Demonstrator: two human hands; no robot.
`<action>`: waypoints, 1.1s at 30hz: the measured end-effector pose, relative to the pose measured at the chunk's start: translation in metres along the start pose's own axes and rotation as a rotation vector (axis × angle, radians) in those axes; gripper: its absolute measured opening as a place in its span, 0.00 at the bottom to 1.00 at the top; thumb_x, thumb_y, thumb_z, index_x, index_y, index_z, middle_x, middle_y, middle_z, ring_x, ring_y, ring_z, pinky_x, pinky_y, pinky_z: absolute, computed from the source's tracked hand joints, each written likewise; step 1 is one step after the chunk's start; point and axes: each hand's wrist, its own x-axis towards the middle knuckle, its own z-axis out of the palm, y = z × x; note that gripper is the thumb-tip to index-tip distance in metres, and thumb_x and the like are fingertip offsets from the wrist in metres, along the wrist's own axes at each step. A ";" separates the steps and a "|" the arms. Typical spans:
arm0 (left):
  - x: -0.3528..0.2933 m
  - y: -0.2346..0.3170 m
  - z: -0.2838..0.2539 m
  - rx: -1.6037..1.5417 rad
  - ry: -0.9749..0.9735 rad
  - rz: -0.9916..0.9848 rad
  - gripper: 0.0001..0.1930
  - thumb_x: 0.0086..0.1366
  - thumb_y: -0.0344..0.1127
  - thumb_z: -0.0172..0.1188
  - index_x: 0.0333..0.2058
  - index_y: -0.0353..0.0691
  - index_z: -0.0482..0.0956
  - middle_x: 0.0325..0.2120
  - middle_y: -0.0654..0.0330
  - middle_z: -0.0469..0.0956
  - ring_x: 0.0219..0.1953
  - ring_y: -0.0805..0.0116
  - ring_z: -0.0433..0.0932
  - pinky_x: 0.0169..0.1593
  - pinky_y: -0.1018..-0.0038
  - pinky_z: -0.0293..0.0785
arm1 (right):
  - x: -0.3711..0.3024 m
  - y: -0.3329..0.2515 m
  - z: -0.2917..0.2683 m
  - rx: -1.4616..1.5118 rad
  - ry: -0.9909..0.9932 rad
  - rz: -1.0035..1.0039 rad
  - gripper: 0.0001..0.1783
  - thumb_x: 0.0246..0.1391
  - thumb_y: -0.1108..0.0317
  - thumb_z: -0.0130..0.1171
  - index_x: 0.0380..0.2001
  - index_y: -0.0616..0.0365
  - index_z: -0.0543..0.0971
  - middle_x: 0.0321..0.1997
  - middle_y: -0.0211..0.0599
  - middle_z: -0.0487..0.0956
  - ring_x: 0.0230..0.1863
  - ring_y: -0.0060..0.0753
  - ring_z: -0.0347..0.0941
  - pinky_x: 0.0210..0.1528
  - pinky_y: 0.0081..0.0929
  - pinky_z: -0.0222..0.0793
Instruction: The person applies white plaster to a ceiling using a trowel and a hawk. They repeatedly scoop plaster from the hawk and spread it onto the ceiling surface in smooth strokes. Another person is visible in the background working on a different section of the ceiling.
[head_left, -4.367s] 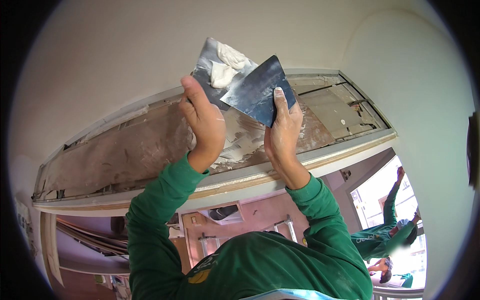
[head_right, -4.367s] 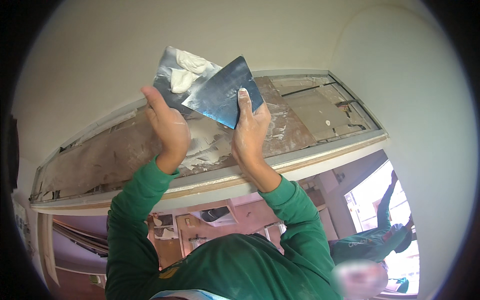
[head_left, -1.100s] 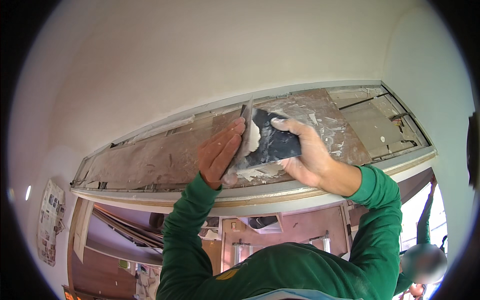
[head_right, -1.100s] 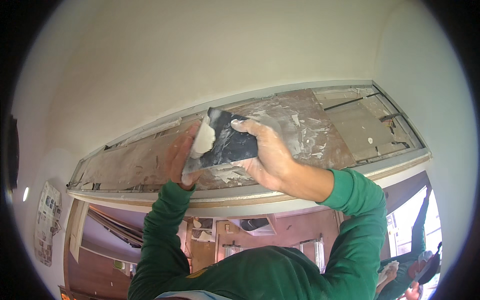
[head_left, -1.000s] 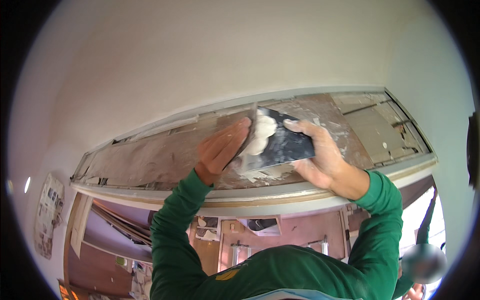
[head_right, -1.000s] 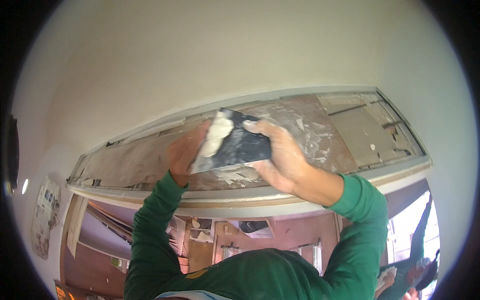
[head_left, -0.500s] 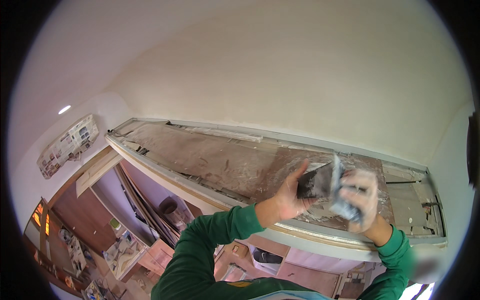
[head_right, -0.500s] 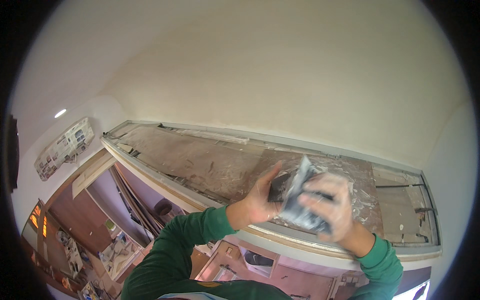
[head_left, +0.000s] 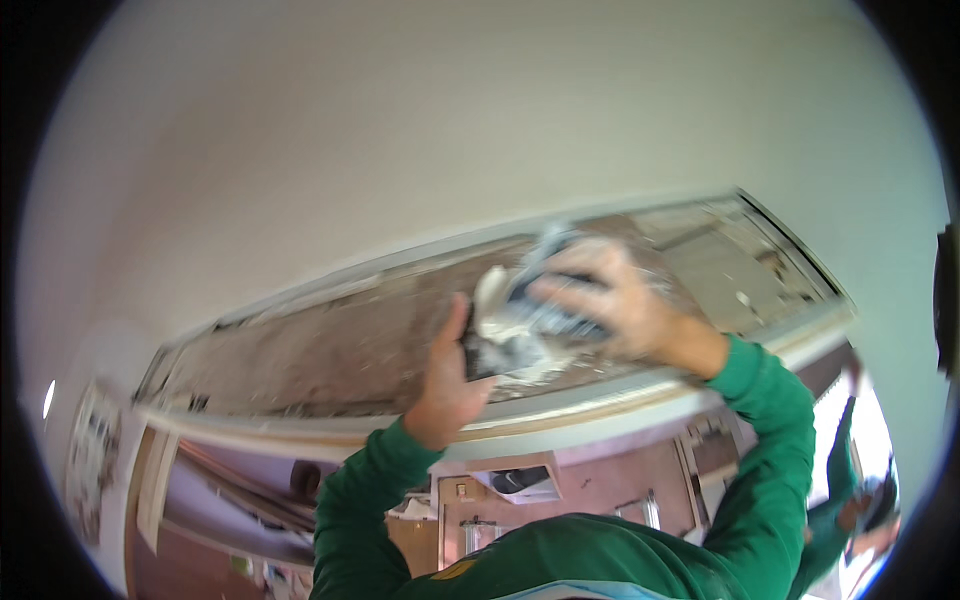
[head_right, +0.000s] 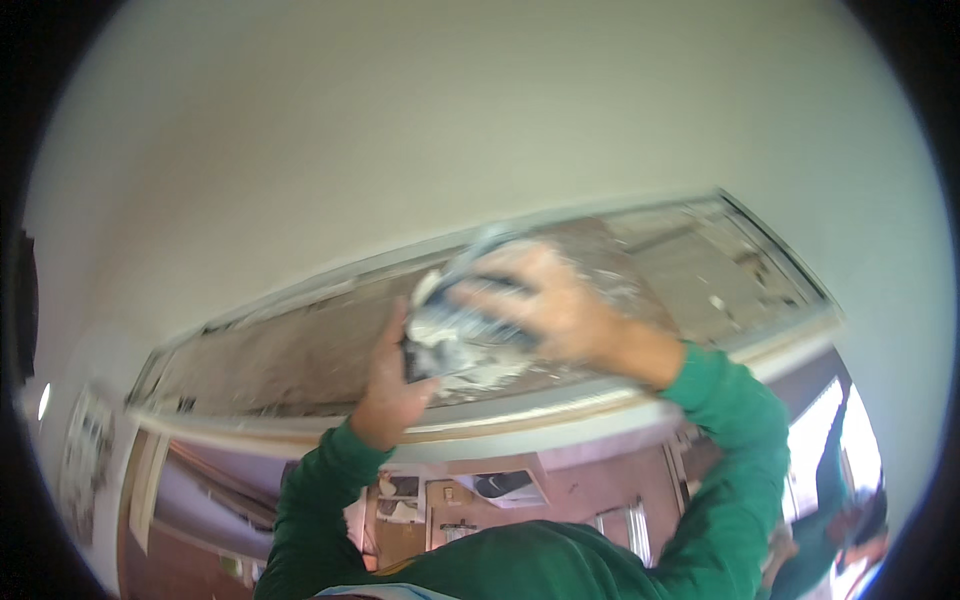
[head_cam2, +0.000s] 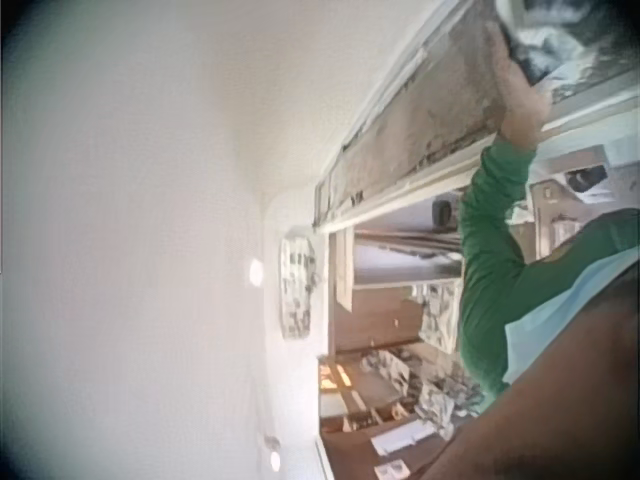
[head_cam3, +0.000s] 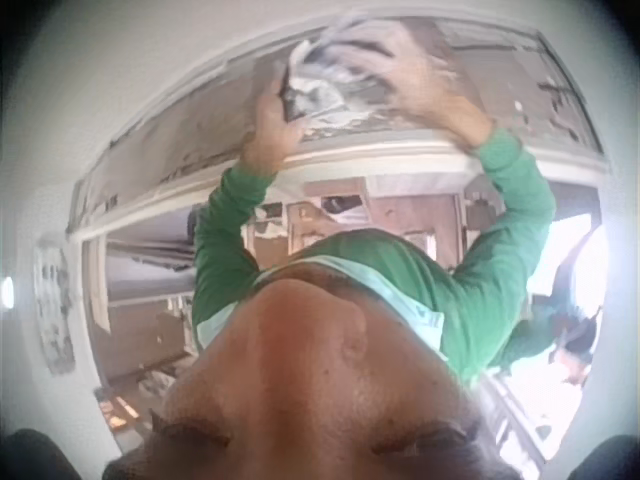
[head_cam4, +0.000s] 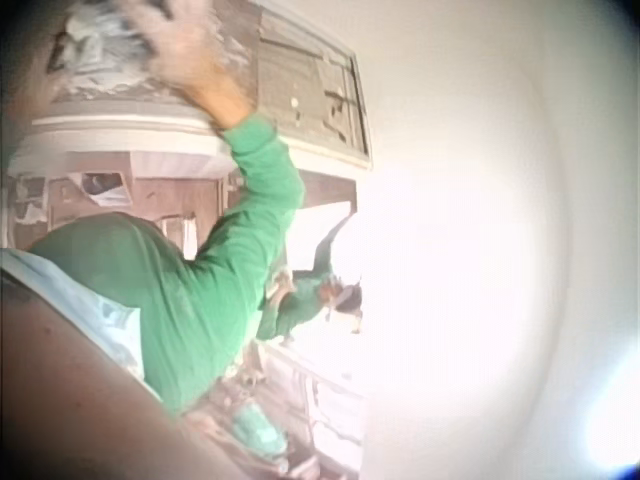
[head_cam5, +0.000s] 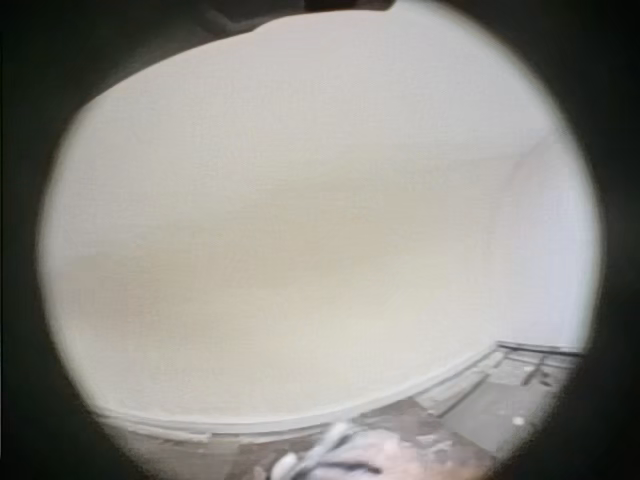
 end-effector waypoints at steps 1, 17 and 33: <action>-0.001 -0.005 0.004 0.061 -0.056 0.035 0.23 0.63 0.32 0.62 0.57 0.37 0.70 0.48 0.61 0.77 0.49 0.71 0.77 0.54 0.69 0.74 | -0.001 -0.010 0.004 0.058 -0.044 -0.028 0.40 0.39 0.67 0.69 0.61 0.47 0.73 0.60 0.43 0.70 0.59 0.48 0.65 0.62 0.48 0.62; 0.028 0.002 -0.075 0.947 0.618 1.200 0.30 0.75 0.53 0.46 0.59 0.30 0.63 0.49 0.46 0.74 0.52 0.54 0.75 0.56 0.64 0.69 | 0.009 -0.034 -0.049 1.449 0.553 1.212 0.20 0.66 0.54 0.52 0.46 0.63 0.72 0.34 0.43 0.81 0.26 0.36 0.80 0.20 0.26 0.75; -0.002 0.065 -0.027 1.492 -0.474 1.913 0.17 0.72 0.30 0.48 0.55 0.25 0.67 0.46 0.34 0.77 0.42 0.41 0.83 0.42 0.60 0.83 | 0.059 -0.068 -0.022 1.837 0.161 1.111 0.16 0.66 0.63 0.52 0.46 0.68 0.73 0.38 0.44 0.81 0.32 0.34 0.82 0.28 0.31 0.83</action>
